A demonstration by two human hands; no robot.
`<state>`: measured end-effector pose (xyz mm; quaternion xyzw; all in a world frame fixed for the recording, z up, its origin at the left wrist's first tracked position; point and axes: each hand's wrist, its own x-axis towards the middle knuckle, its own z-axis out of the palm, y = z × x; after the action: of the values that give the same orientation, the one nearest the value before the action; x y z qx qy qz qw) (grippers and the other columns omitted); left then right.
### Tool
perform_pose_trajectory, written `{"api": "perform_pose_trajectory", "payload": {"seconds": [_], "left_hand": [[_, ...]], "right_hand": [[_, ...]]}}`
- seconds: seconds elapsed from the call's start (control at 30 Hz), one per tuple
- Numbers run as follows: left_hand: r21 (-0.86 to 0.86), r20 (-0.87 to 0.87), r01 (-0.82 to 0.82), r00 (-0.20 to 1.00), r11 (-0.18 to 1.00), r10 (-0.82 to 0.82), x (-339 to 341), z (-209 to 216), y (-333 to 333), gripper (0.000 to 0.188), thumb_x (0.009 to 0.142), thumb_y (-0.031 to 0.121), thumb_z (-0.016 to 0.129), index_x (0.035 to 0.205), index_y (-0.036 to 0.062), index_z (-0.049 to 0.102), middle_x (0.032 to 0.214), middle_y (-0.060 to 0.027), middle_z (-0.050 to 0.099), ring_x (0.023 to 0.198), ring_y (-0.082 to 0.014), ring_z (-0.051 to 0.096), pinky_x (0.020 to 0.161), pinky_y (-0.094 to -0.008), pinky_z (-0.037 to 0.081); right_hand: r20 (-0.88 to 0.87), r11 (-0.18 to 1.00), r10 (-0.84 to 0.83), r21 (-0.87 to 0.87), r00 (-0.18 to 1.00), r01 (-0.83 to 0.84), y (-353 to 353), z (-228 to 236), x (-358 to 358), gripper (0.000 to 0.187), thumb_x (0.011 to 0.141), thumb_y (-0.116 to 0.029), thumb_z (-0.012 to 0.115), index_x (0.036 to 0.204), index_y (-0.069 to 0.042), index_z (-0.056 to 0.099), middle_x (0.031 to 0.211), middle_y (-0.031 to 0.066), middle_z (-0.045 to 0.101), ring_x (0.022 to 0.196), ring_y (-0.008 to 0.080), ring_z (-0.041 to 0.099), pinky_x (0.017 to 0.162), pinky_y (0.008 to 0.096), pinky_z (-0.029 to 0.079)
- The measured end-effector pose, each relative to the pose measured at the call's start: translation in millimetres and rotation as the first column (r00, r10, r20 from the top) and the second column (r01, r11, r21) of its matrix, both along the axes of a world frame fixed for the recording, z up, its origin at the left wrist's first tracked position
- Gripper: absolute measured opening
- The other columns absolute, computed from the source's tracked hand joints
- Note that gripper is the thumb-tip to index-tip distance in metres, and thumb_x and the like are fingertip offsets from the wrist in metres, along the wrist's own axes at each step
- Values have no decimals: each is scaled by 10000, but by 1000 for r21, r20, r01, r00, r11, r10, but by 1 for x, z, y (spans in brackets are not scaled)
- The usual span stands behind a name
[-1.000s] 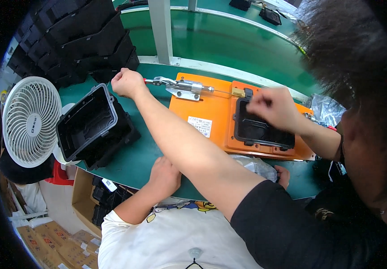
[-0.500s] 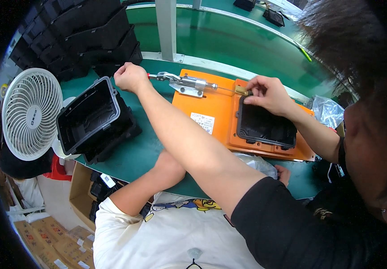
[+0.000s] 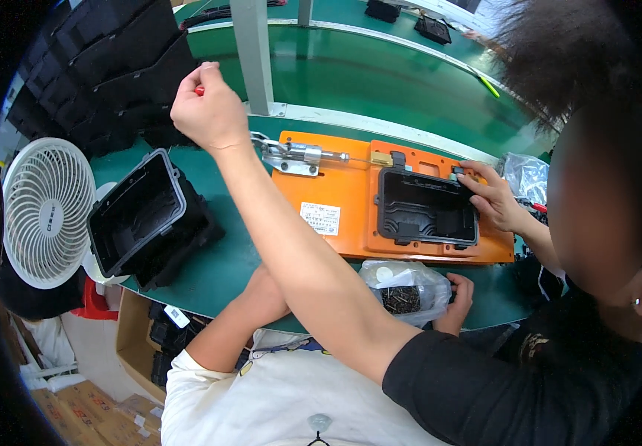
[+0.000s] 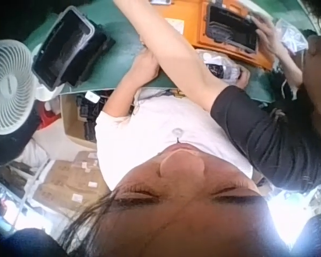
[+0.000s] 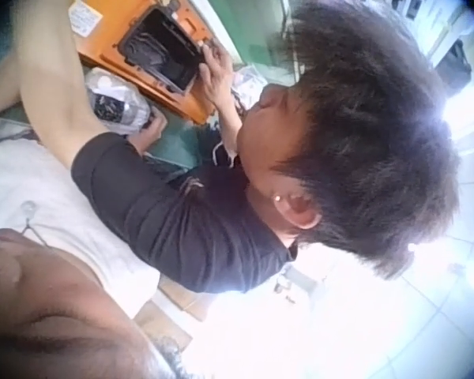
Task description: Assemble components into a plastic enclosure using a manual toggle clamp fixture on an assembly line.
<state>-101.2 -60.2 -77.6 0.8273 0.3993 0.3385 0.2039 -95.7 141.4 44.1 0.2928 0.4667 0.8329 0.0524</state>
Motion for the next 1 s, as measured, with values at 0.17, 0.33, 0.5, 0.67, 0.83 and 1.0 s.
{"api": "perform_pose_trajectory", "payload": {"seconds": [0.17,0.33,0.5,0.67,0.83,1.0], "left_hand": [[-11,-44,31,999,999,-32,-1,1,-2,271,650,-31,607,910,46,593,878,-122,590,840,-307,578,711,-411,410],[-5,-20,42,999,999,-42,1,-8,-1,273,642,-35,607,901,52,595,868,-121,591,844,-308,578,713,-404,408],[-28,-22,9,1000,1000,-10,1,-9,-2,260,644,-31,603,891,51,594,874,-122,595,849,-310,577,709,-401,408],[-113,59,9,998,994,-2,4,-12,-1,339,672,13,614,1010,24,634,1026,-161,632,1009,-349,581,888,-441,439],[-271,132,26,991,962,10,8,1,1,378,688,26,620,1065,24,644,1122,-166,630,1108,-364,555,980,-451,411],[-327,95,57,995,943,-27,1,-1,1,486,799,163,729,1233,41,546,1234,-137,572,1123,-247,555,939,-366,445]], "right_hand": [[-78,977,180,-106,981,-187,8,-3,-4,141,874,-96,619,760,-15,637,535,-36,490,518,65,492,495,205,428],[-19,969,225,-102,974,-226,9,-4,-5,135,881,-85,612,784,4,640,545,-43,488,516,62,487,496,203,427],[-142,967,190,-144,971,-210,2,1,1,137,904,-104,604,828,3,642,558,-49,486,516,61,486,497,190,426],[-147,969,195,-127,970,-214,8,-8,-10,127,904,-90,603,841,15,639,602,-33,519,545,63,509,518,193,452],[-111,964,199,-155,974,-215,10,-9,-12,108,898,-65,599,857,28,635,636,-21,545,576,66,541,549,195,485],[-131,938,165,-287,978,-196,9,-18,-24,111,904,-68,587,871,29,630,663,-16,560,601,72,561,567,197,501]]}}
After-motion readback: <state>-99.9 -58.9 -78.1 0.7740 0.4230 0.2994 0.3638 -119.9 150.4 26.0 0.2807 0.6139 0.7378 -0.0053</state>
